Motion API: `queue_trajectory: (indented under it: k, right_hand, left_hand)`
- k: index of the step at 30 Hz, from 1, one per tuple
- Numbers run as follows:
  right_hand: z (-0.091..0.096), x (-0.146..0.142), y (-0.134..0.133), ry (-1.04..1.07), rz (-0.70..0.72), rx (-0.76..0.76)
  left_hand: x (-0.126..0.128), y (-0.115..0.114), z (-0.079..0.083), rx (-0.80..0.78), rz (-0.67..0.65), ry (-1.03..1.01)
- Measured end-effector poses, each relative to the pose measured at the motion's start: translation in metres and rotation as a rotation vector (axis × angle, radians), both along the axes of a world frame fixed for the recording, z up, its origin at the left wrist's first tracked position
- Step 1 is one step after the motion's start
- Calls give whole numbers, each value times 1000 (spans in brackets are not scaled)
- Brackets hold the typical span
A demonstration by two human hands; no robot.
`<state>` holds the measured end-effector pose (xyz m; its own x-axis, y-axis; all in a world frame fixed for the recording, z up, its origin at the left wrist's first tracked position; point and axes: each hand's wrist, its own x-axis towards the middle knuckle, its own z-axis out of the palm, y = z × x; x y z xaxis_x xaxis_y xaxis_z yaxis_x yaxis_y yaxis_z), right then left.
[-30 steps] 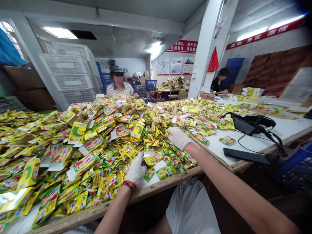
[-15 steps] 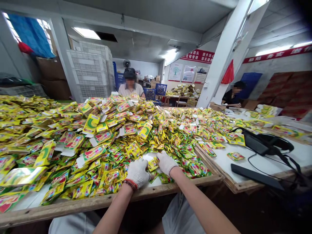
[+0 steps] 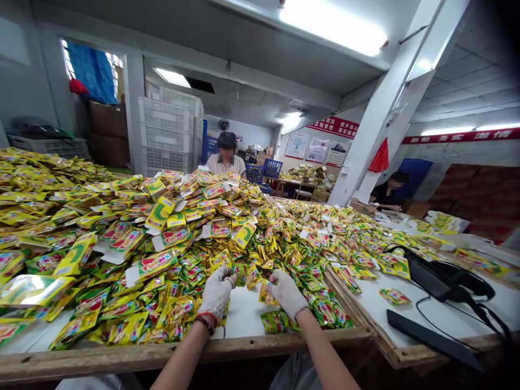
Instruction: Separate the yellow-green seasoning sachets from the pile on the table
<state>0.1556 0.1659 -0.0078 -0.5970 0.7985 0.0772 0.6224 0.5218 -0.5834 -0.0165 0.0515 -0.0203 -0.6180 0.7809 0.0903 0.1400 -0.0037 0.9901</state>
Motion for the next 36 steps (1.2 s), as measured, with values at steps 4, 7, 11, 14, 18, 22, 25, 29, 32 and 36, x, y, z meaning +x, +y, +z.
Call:
queue_trajectory:
  k: [4, 7, 11, 14, 18, 22, 25, 29, 32, 36]
  right_hand:
    - [-7, 8, -19, 556, 153, -395]
    - [-13, 0, -29, 633, 91, -404]
    - [-20, -7, -32, 615, 34, -235]
    - [-20, -3, -33, 571, 118, -47]
    - [-7, 3, -33, 389, 226, 121]
    - [7, 0, -28, 237, 193, 133]
    - [7, -5, -26, 234, 180, 122]
    - [-9, -8, -27, 421, 62, 21]
    - [-24, -10, -30, 644, -38, -79]
    - [-33, -14, -37, 759, 53, -384]
  left_hand:
    - [10, 0, 3, 1, -162, -172]
    - [16, 0, 3, -20, -296, -231]
    - [17, 0, 2, -44, -351, -240]
    - [15, 1, 0, -58, -345, -209]
    - [16, 2, -1, -68, -358, -147]
    - [20, 0, 3, -40, -422, -103]
    - [22, -1, 5, 9, -463, -74]
    - [21, -1, 4, 60, -440, -42]
    - [20, 1, 2, 72, -379, 4]
    - [25, 2, 1, 41, -293, 140]
